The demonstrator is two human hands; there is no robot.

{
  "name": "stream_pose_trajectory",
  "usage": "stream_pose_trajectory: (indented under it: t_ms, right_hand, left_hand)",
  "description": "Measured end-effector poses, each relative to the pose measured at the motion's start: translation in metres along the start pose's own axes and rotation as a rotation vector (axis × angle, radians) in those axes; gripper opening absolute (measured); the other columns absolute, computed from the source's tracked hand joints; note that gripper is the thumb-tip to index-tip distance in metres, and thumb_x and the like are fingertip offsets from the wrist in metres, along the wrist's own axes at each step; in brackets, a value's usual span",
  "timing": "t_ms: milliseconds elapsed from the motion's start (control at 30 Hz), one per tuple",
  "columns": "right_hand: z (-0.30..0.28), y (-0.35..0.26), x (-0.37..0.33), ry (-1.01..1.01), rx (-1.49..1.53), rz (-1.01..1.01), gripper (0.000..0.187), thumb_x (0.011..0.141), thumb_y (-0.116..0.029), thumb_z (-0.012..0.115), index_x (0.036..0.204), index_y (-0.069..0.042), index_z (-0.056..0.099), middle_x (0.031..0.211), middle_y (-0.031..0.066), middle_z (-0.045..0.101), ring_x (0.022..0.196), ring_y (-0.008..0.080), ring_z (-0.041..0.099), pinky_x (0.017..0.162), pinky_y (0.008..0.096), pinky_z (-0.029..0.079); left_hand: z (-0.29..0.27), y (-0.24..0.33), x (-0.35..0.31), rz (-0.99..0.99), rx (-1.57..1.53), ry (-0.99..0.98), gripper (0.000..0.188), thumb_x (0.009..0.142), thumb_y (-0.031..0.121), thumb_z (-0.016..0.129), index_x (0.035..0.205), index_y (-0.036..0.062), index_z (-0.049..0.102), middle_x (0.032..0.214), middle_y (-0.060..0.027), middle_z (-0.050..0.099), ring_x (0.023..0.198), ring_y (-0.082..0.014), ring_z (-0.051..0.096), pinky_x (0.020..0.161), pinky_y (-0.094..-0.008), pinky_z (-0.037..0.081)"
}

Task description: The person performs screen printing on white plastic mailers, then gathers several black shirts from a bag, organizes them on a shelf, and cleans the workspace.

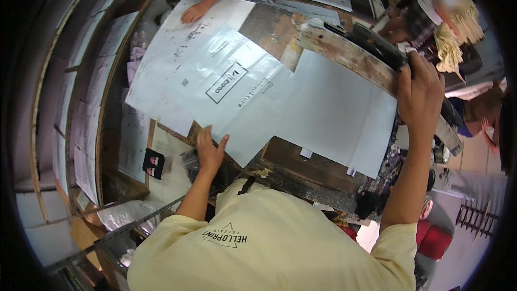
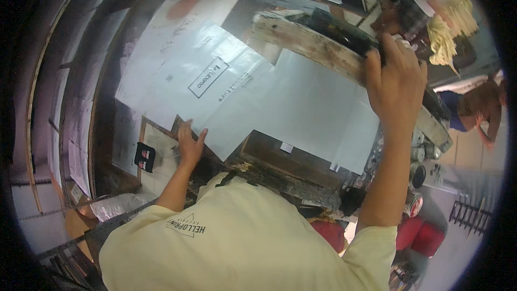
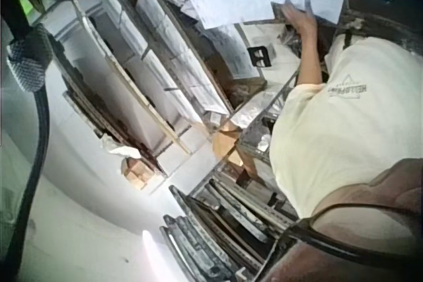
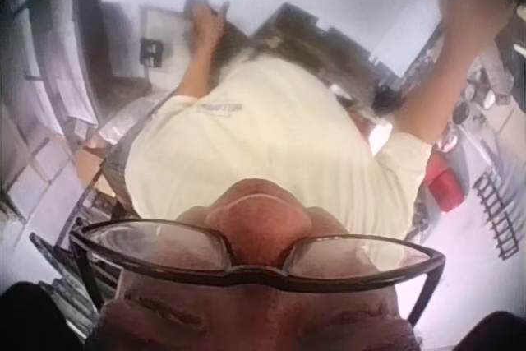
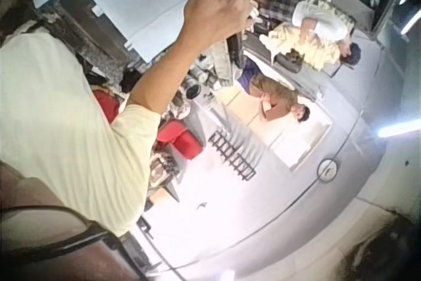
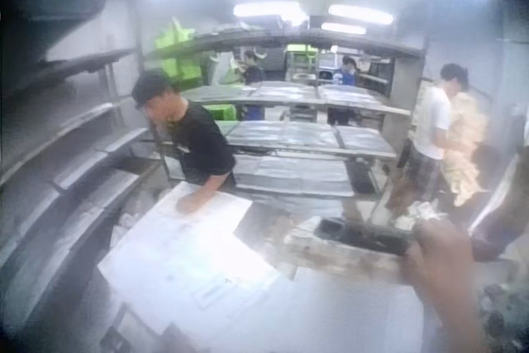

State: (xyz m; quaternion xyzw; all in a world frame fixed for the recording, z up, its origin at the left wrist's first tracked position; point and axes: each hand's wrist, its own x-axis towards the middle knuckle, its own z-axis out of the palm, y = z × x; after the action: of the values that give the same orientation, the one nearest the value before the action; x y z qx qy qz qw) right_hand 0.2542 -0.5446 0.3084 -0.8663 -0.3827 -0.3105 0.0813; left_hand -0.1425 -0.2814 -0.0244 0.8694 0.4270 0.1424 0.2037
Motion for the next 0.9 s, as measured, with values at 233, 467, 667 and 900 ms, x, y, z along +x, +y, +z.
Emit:
stream_pose_trajectory:
  t_ms: [233, 467, 667, 900]
  right_hand:
    - [0.000, 0.000, 0.015, 0.015, 0.074, -0.029, 0.043, 0.096, -0.035, 0.056, 0.122, -0.002, 0.065, 0.101, 0.0206, 0.071, 0.097, 0.0385, 0.067, 0.086, 0.0507, 0.049]
    - [-0.016, -0.012, 0.019, -0.060, 0.174, 0.108, 0.038, 0.089, -0.033, 0.055, 0.084, 0.002, 0.067, 0.083, 0.0235, 0.069, 0.087, 0.0394, 0.067, 0.086, 0.0523, 0.051]
    - [-0.018, -0.012, 0.032, -0.127, 0.142, 0.133, 0.042, 0.093, -0.036, 0.050, 0.091, 0.002, 0.068, 0.095, 0.0256, 0.070, 0.094, 0.0391, 0.068, 0.089, 0.0509, 0.051]
    - [-0.022, -0.009, 0.027, -0.097, 0.180, 0.132, 0.040, 0.094, -0.035, 0.052, 0.094, 0.002, 0.066, 0.098, 0.0276, 0.069, 0.096, 0.0448, 0.065, 0.089, 0.0524, 0.050]
  left_hand:
    - [0.008, -0.031, 0.044, -0.020, 0.564, -0.222, 0.100, 0.097, 0.070, 0.047, 0.164, 0.0014, 0.017, 0.171, -0.0206, 0.017, 0.157, -0.0448, 0.011, 0.121, -0.0678, -0.003]
    - [0.021, 0.087, 0.043, 0.573, -0.076, -0.240, 0.101, 0.084, 0.055, 0.077, 0.160, 0.0057, 0.033, 0.165, -0.0241, 0.028, 0.155, -0.0418, 0.021, 0.124, -0.0595, 0.014]
    - [0.126, 0.226, -0.051, 1.194, -0.108, -0.552, 0.113, 0.078, 0.084, 0.059, 0.155, 0.0032, 0.040, 0.166, -0.0213, 0.027, 0.155, -0.0414, 0.019, 0.125, -0.0620, 0.010]
    - [0.148, 0.253, -0.075, 1.176, 0.103, -0.629, 0.119, 0.076, 0.088, 0.058, 0.158, 0.0039, 0.036, 0.167, -0.0183, 0.025, 0.156, -0.0392, 0.018, 0.125, -0.0626, 0.012]
